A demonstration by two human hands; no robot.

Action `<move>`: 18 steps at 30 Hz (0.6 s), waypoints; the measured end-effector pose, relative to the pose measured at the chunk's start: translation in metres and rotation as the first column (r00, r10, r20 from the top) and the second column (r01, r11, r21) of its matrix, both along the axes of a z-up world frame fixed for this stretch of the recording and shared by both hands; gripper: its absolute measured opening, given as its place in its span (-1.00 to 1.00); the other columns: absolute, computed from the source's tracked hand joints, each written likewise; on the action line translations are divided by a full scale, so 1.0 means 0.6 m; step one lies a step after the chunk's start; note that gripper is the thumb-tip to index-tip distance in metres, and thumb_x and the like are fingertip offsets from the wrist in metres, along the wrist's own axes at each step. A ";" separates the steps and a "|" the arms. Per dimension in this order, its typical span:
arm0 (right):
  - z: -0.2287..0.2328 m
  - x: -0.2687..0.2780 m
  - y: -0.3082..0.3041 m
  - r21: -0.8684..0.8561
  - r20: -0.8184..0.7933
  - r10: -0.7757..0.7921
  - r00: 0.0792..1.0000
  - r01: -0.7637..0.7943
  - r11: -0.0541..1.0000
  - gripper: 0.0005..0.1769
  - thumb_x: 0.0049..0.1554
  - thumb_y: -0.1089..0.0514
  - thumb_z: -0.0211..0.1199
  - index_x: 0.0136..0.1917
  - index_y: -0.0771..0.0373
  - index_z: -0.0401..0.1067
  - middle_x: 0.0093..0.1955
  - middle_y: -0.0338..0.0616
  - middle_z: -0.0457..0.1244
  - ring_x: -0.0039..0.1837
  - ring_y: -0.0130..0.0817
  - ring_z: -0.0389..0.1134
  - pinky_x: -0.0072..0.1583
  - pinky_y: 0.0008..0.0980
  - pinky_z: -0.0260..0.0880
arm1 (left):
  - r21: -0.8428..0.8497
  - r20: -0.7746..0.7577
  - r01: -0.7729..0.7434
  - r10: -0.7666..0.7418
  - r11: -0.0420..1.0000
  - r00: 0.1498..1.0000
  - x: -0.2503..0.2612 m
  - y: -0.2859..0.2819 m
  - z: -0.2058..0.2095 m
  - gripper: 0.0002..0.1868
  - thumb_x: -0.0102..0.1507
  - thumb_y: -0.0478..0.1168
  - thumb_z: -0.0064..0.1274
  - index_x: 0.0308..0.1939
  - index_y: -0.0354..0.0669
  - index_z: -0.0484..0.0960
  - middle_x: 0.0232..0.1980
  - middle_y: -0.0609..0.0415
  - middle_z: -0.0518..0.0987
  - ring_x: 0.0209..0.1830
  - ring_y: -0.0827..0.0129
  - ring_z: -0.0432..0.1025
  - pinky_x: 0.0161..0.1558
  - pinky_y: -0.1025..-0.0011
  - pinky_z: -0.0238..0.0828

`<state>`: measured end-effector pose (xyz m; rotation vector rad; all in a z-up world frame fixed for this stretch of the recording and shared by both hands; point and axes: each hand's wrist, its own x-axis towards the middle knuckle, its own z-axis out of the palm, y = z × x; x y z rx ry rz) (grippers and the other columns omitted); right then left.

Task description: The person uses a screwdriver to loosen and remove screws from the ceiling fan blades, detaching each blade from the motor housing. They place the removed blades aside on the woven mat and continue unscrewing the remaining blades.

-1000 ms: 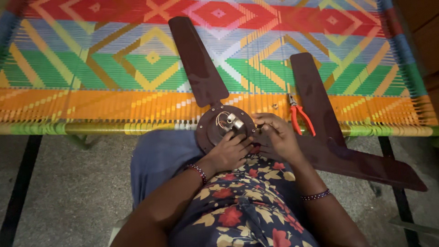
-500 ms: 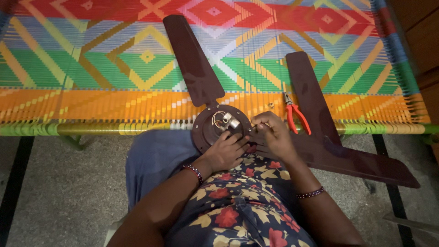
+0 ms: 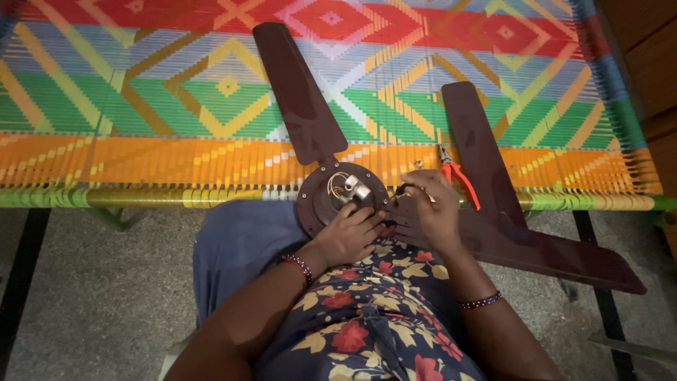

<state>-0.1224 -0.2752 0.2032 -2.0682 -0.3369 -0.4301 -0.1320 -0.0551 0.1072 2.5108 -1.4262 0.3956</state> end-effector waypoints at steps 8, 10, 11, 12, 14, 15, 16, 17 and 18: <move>-0.004 -0.006 0.014 0.066 0.019 0.008 1.000 -0.009 0.998 -0.72 0.19 0.31 0.23 0.18 0.26 0.49 0.24 -0.01 0.20 0.28 -0.21 0.30 0.13 -0.36 0.49 | -0.025 -0.008 -0.001 0.001 1.000 1.000 0.000 -0.003 -0.010 -0.41 0.23 0.08 0.06 0.27 -0.11 0.55 0.43 0.01 0.40 0.40 0.18 0.22 0.36 -0.03 0.05; -0.011 -0.003 0.012 -0.077 0.107 -0.096 0.990 0.104 0.992 -0.81 0.25 0.27 0.29 0.14 0.22 0.55 0.14 -0.01 0.25 0.17 -0.23 0.36 0.16 -0.36 0.42 | -0.031 -0.013 -0.004 0.003 1.000 1.000 0.002 -0.006 -0.014 -0.41 0.23 0.08 0.06 0.27 -0.11 0.55 0.43 0.00 0.39 0.38 0.18 0.23 0.36 -0.04 0.05; -0.012 -0.002 0.008 -0.040 0.110 -0.069 0.992 0.074 0.996 -0.80 0.27 0.27 0.25 0.17 0.23 0.53 0.18 -0.05 0.28 0.20 -0.25 0.37 0.20 -0.37 0.42 | -0.030 -0.022 -0.002 0.001 1.000 1.000 0.003 -0.007 -0.015 -0.41 0.24 0.08 0.05 0.28 -0.11 0.54 0.44 -0.01 0.38 0.38 0.18 0.23 0.36 -0.03 0.05; -0.014 0.000 0.006 -0.004 0.113 -0.043 0.993 0.043 0.999 -0.79 0.30 0.28 0.21 0.21 0.24 0.51 0.21 -0.10 0.31 0.24 -0.26 0.39 0.23 -0.37 0.43 | -0.029 -0.031 0.000 -0.001 1.000 1.000 0.004 -0.005 -0.017 -0.41 0.25 0.09 0.05 0.29 -0.11 0.54 0.45 -0.02 0.38 0.38 0.18 0.23 0.37 -0.03 0.05; -0.014 0.002 0.002 0.047 0.117 0.011 0.993 -0.017 0.999 -0.76 0.32 0.28 0.15 0.25 0.27 0.48 0.27 -0.12 0.33 0.31 -0.25 0.38 0.30 -0.35 0.39 | -0.039 -0.032 0.020 -0.022 0.999 0.999 0.002 0.002 -0.019 -0.42 0.29 0.08 0.02 0.32 -0.10 0.52 0.49 0.01 0.37 0.43 0.18 0.22 0.39 0.00 0.06; -0.013 0.003 0.002 0.060 0.116 0.038 0.993 -0.045 0.997 -0.75 0.32 0.28 0.14 0.26 0.29 0.46 0.28 -0.10 0.32 0.34 -0.22 0.37 0.34 -0.32 0.36 | -0.044 -0.032 0.031 -0.033 0.999 0.999 0.002 0.005 -0.020 -0.43 0.31 0.07 0.01 0.33 -0.10 0.52 0.51 0.02 0.36 0.45 0.19 0.22 0.41 0.02 0.07; -0.012 0.004 0.002 0.074 0.115 0.064 0.991 -0.073 0.995 -0.73 0.31 0.28 0.13 0.27 0.31 0.44 0.29 -0.07 0.31 0.37 -0.20 0.35 0.38 -0.30 0.32 | -0.039 -0.035 0.029 -0.030 0.999 0.999 0.002 0.006 -0.020 -0.42 0.31 0.08 0.00 0.34 -0.10 0.51 0.51 0.02 0.36 0.45 0.19 0.23 0.42 0.02 0.06; -0.011 0.003 0.003 0.041 0.138 0.067 0.988 -0.073 0.996 -0.73 0.28 0.28 0.16 0.25 0.32 0.44 0.28 -0.02 0.29 0.36 -0.16 0.32 0.36 -0.28 0.31 | -0.034 -0.039 0.027 -0.029 0.999 0.999 0.002 0.005 -0.019 -0.42 0.32 0.08 0.00 0.35 -0.10 0.51 0.51 0.03 0.36 0.45 0.19 0.23 0.42 0.01 0.06; -0.011 0.000 0.006 0.009 0.161 0.070 0.984 -0.073 0.997 -0.72 0.24 0.29 0.20 0.22 0.34 0.44 0.27 0.03 0.26 0.35 -0.12 0.30 0.34 -0.26 0.30 | -0.029 -0.042 0.026 -0.027 0.999 0.999 0.002 0.004 -0.019 -0.41 0.32 0.09 -0.01 0.36 -0.10 0.51 0.51 0.03 0.35 0.45 0.19 0.23 0.43 0.01 0.06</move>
